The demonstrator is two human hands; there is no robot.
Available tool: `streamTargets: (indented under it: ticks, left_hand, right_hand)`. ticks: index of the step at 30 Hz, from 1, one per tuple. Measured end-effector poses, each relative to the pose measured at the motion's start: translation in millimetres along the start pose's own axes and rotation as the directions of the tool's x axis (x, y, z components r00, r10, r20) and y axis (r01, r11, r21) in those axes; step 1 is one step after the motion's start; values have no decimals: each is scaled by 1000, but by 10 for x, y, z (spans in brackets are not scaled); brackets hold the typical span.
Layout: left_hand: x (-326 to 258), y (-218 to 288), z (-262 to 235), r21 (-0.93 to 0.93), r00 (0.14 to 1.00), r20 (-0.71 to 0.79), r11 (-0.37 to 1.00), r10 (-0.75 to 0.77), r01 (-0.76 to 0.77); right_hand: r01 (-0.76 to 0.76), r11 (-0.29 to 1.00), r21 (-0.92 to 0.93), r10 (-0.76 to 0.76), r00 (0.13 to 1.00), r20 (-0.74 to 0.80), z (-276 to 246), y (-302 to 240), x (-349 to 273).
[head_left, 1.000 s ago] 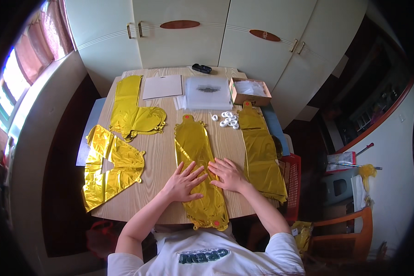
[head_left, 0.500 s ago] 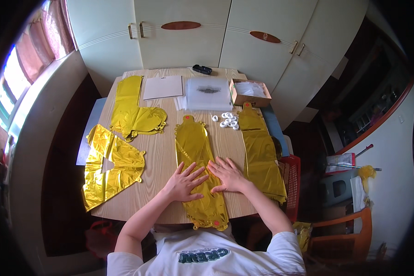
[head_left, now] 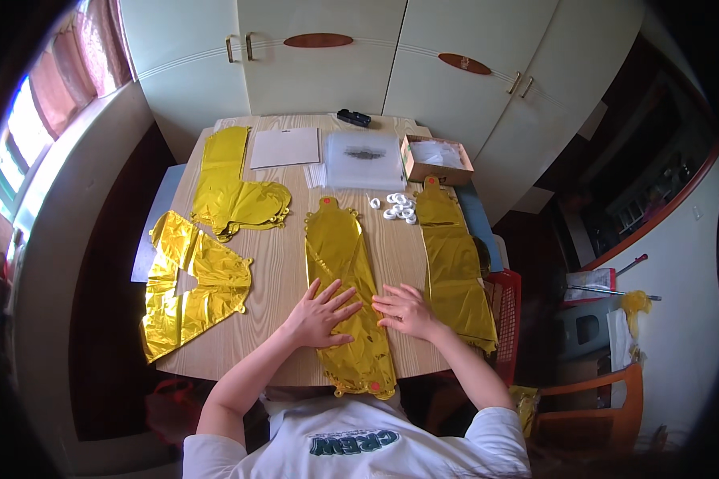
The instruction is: Folding gold-colored foil packaging sheets at a table.
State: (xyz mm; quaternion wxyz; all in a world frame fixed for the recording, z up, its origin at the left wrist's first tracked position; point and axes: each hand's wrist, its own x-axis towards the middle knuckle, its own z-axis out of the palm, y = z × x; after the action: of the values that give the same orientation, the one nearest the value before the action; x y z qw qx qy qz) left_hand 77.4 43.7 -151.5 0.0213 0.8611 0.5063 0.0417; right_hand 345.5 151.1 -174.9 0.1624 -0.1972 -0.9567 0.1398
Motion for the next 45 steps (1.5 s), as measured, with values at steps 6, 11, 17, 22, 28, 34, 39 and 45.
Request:
streamTargets:
  ticks: [6,11,17,22,28,34,39,45]
  left_hand:
    - [-5,-8,26,-6,1000,-8,1000,0,0]
    - [-3,-4,18,-12,1000,-8,1000,-3,3]
    - [-4,-7,17,0,1000,-3,1000,1,-1]
    - [-8,-15,31,-5,1000,-10,1000,5,-5]
    - [-21,-24,50,-19,1000,-26,1000,10,-10]
    - [4,-1,-20,3,1000,16,1000,4,-4]
    - [-8,-14,-1,0,1000,21,1000,-4,4]
    - [-1,-14,13,-10,1000,7,1000,-1,1]
  right_hand:
    - [-18,1000,10,17,992,127,-100,-22,2]
    - [-10,1000,3,9,984,178,-146,-45,8]
    - [-45,997,68,35,989,143,-96,6,27]
    - [-91,993,75,79,985,152,-23,79,218]
    - [-47,994,-103,74,958,276,-181,178,530]
    - [-107,989,-102,130,956,262,-98,420,727]
    - [-125,984,-128,153,957,245,-77,521,915]
    - [-183,970,-161,216,949,228,-84,592,1133]
